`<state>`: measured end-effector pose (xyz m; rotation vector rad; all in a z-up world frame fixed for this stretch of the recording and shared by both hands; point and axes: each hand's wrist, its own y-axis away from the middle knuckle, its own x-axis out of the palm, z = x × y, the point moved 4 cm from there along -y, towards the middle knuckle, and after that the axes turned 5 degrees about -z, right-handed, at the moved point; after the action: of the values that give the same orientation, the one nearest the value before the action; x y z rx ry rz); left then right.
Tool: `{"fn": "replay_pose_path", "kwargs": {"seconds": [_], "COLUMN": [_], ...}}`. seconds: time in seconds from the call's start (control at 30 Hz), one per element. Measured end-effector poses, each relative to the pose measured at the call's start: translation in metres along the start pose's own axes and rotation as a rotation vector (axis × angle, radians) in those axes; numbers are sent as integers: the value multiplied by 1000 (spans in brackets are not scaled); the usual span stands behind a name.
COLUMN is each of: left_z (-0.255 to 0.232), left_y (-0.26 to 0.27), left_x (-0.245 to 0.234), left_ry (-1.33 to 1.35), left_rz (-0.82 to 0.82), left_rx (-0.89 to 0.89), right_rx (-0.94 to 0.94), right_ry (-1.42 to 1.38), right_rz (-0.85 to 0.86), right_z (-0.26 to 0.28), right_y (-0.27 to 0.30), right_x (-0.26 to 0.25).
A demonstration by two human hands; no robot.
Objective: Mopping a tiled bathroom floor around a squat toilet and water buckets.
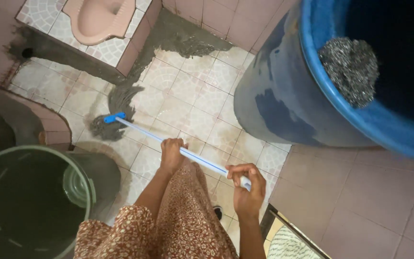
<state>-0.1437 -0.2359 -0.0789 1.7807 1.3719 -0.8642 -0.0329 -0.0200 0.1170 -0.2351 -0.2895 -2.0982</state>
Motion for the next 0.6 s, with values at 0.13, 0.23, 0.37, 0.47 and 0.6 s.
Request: {"fn": "replay_pose_path", "kwargs": {"seconds": [0.13,0.23,0.37,0.47,0.6], "left_z": [-49,-93,-159,-208,-256], "left_y": [51,80,119,133,129], "left_x": [16,43,82,101,113], "left_ry": [245,369,475,577,490], "left_rz": [34,6,-229,-195,18], "left_rx": [-120,-105,307,425,527], "right_rx": [-13,-162,-193,-228,-312], "right_ry": [-10,174,134,94,162], "right_rz": [-2,-14,-121,-240,-395], "right_z": [38,82,129,152,154], "right_y": [36,63,105,131,160], "right_x": [-52,-89,-140,-169,-197]}}
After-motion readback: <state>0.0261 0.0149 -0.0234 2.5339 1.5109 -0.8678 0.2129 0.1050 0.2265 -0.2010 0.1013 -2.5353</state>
